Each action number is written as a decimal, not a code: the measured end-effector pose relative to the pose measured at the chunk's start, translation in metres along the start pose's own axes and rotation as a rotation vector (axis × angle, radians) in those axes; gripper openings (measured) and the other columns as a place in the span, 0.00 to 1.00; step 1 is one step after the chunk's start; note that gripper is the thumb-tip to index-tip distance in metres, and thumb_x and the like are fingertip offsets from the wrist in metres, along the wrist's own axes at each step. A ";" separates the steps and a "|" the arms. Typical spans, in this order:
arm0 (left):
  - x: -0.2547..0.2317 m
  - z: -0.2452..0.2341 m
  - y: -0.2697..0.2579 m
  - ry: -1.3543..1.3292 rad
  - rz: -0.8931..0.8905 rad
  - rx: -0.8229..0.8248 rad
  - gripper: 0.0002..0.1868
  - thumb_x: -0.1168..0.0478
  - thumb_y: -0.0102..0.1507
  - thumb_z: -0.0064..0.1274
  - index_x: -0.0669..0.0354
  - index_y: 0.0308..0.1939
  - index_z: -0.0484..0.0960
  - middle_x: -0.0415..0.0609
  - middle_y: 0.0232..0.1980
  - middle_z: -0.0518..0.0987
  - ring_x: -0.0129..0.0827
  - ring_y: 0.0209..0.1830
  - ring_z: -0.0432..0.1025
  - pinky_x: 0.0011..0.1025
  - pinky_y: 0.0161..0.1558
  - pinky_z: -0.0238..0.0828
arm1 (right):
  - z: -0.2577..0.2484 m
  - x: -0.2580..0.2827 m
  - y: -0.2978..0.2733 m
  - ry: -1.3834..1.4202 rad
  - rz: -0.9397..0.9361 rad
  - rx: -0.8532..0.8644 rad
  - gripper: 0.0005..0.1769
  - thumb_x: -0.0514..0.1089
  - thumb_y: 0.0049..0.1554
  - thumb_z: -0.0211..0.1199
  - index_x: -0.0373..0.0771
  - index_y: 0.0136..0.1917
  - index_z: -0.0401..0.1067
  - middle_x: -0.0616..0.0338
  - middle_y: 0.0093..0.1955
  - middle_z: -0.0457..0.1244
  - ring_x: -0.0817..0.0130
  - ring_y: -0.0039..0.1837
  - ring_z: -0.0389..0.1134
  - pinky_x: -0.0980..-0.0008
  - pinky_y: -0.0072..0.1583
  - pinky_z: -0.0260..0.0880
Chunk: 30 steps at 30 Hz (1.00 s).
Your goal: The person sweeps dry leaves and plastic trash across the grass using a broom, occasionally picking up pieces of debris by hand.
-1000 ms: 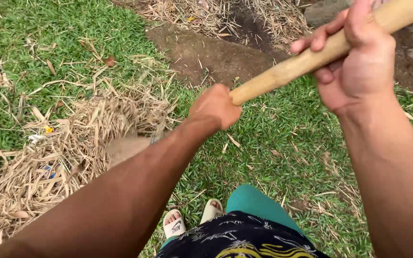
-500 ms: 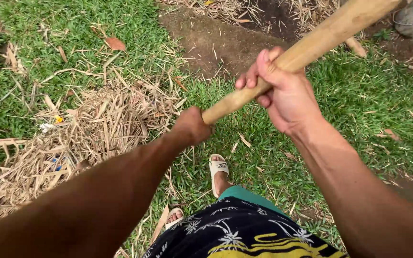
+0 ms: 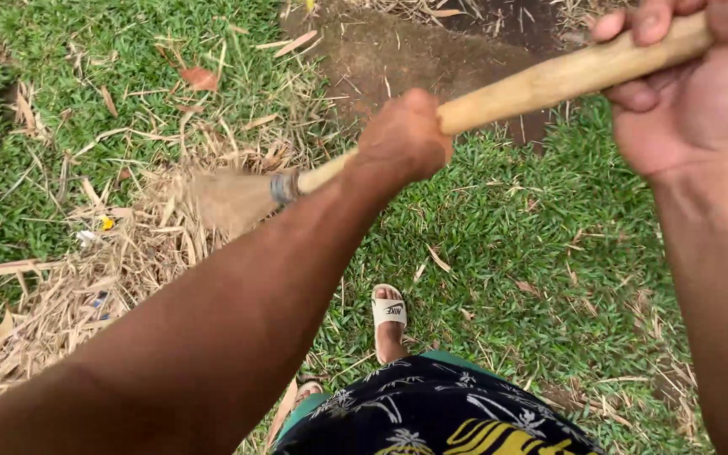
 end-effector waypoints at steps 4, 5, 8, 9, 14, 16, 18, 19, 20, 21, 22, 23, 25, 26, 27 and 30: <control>0.040 0.056 0.007 -0.015 -0.169 0.210 0.15 0.64 0.63 0.50 0.67 0.50 0.83 0.60 0.47 0.85 0.43 0.47 0.83 0.37 0.52 0.79 | 0.029 -0.026 0.023 -0.031 0.170 -0.081 0.15 0.48 0.75 0.51 0.40 0.46 0.60 0.58 0.40 0.58 0.63 0.49 0.67 0.75 0.36 0.51; 0.052 0.067 0.007 -0.030 -0.282 0.281 0.17 0.63 0.62 0.53 0.69 0.54 0.77 0.59 0.47 0.83 0.43 0.46 0.83 0.37 0.49 0.81 | 0.042 -0.039 0.026 -0.040 0.247 -0.063 0.14 0.50 0.73 0.52 0.42 0.47 0.63 0.59 0.38 0.60 0.62 0.48 0.69 0.75 0.36 0.56; 0.085 0.090 0.040 -0.036 -0.324 0.310 0.24 0.59 0.60 0.59 0.68 0.56 0.74 0.58 0.47 0.82 0.44 0.45 0.81 0.37 0.46 0.82 | 0.049 -0.062 0.032 -0.063 0.346 -0.063 0.11 0.51 0.71 0.55 0.45 0.48 0.66 0.61 0.37 0.62 0.63 0.47 0.71 0.75 0.36 0.60; 0.093 0.097 0.059 -0.019 -0.252 0.259 0.25 0.55 0.59 0.62 0.65 0.55 0.76 0.58 0.47 0.81 0.44 0.45 0.80 0.37 0.46 0.81 | 0.046 -0.067 0.032 -0.062 0.359 -0.076 0.09 0.49 0.70 0.56 0.46 0.49 0.66 0.61 0.38 0.63 0.64 0.47 0.71 0.75 0.36 0.59; 0.057 0.073 0.148 0.203 0.206 0.059 0.20 0.55 0.58 0.64 0.56 0.52 0.82 0.62 0.49 0.80 0.52 0.47 0.77 0.43 0.52 0.74 | 0.026 -0.048 0.035 -0.177 0.080 0.013 0.08 0.46 0.68 0.57 0.40 0.51 0.68 0.60 0.46 0.64 0.64 0.59 0.71 0.73 0.47 0.65; 0.029 0.063 0.158 0.043 0.185 0.068 0.17 0.59 0.59 0.61 0.54 0.52 0.83 0.57 0.46 0.84 0.46 0.46 0.79 0.38 0.54 0.75 | 0.016 -0.034 0.034 -0.184 0.020 0.031 0.07 0.45 0.70 0.56 0.40 0.52 0.68 0.60 0.48 0.65 0.65 0.62 0.70 0.73 0.49 0.66; 0.012 0.049 0.165 -0.040 0.130 0.052 0.12 0.65 0.62 0.50 0.56 0.47 0.87 0.54 0.44 0.86 0.41 0.45 0.83 0.36 0.51 0.82 | 0.011 -0.021 0.043 -0.124 -0.045 0.052 0.09 0.45 0.70 0.52 0.40 0.50 0.67 0.59 0.51 0.66 0.66 0.63 0.67 0.72 0.51 0.67; 0.001 0.048 0.165 -0.033 0.130 0.035 0.12 0.65 0.62 0.50 0.56 0.47 0.87 0.54 0.44 0.86 0.41 0.45 0.83 0.36 0.51 0.82 | -0.005 -0.012 0.049 -0.118 -0.055 0.066 0.09 0.45 0.70 0.52 0.40 0.50 0.67 0.59 0.51 0.66 0.66 0.63 0.67 0.72 0.51 0.67; -0.011 0.046 0.165 -0.025 0.177 -0.007 0.12 0.63 0.60 0.54 0.55 0.46 0.87 0.55 0.44 0.85 0.43 0.45 0.82 0.38 0.51 0.79 | -0.021 -0.002 0.055 -0.119 -0.064 0.067 0.10 0.44 0.72 0.52 0.38 0.49 0.66 0.58 0.50 0.64 0.67 0.60 0.66 0.74 0.48 0.62; -0.023 0.047 0.161 -0.018 0.220 -0.039 0.13 0.62 0.58 0.58 0.54 0.46 0.87 0.56 0.43 0.85 0.45 0.45 0.80 0.40 0.52 0.75 | -0.038 0.007 0.058 -0.124 -0.066 0.060 0.11 0.43 0.73 0.51 0.37 0.48 0.64 0.57 0.49 0.63 0.67 0.57 0.65 0.76 0.44 0.57; -0.030 0.047 0.150 -0.010 0.217 -0.045 0.13 0.62 0.58 0.58 0.54 0.46 0.87 0.56 0.43 0.85 0.45 0.45 0.80 0.40 0.52 0.75 | -0.041 0.013 0.064 -0.116 -0.069 0.065 0.11 0.43 0.73 0.51 0.37 0.48 0.64 0.57 0.49 0.63 0.67 0.57 0.65 0.76 0.44 0.57; -0.030 0.051 0.141 -0.011 0.080 0.028 0.13 0.61 0.58 0.58 0.57 0.46 0.86 0.57 0.44 0.84 0.44 0.45 0.81 0.40 0.51 0.77 | -0.043 0.016 0.071 -0.131 -0.036 0.075 0.13 0.44 0.72 0.51 0.37 0.46 0.63 0.57 0.47 0.62 0.67 0.54 0.64 0.76 0.42 0.54; -0.020 0.064 0.122 -0.010 -0.069 0.093 0.13 0.61 0.58 0.58 0.59 0.46 0.85 0.57 0.44 0.84 0.44 0.45 0.81 0.40 0.51 0.78 | -0.038 0.014 0.082 -0.139 0.001 0.095 0.14 0.45 0.71 0.51 0.37 0.44 0.62 0.57 0.45 0.61 0.68 0.51 0.64 0.76 0.39 0.51; -0.008 0.077 0.113 -0.004 -0.134 0.150 0.15 0.60 0.58 0.58 0.61 0.47 0.84 0.58 0.46 0.84 0.44 0.45 0.81 0.39 0.51 0.78 | -0.033 0.006 0.086 -0.125 0.066 0.035 0.12 0.45 0.69 0.52 0.38 0.44 0.63 0.58 0.42 0.60 0.67 0.50 0.66 0.76 0.38 0.52; 0.004 0.091 0.103 -0.002 -0.200 0.209 0.17 0.60 0.58 0.59 0.64 0.48 0.83 0.58 0.47 0.83 0.44 0.46 0.81 0.38 0.52 0.79 | -0.028 -0.001 0.089 -0.116 0.132 -0.026 0.10 0.45 0.67 0.52 0.40 0.45 0.64 0.60 0.39 0.60 0.65 0.48 0.67 0.76 0.37 0.54; 0.032 0.111 0.101 -0.032 -0.295 0.247 0.19 0.59 0.59 0.60 0.66 0.50 0.82 0.59 0.48 0.84 0.42 0.45 0.82 0.36 0.51 0.80 | -0.012 -0.034 0.097 -0.175 0.360 -0.142 0.06 0.45 0.63 0.57 0.44 0.45 0.67 0.61 0.37 0.63 0.64 0.47 0.72 0.76 0.33 0.56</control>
Point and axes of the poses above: each hand's wrist, its own y-axis towards the middle knuckle, its own z-axis out of the palm, x = y × z, the point moved 5 cm from there along y, towards the middle knuckle
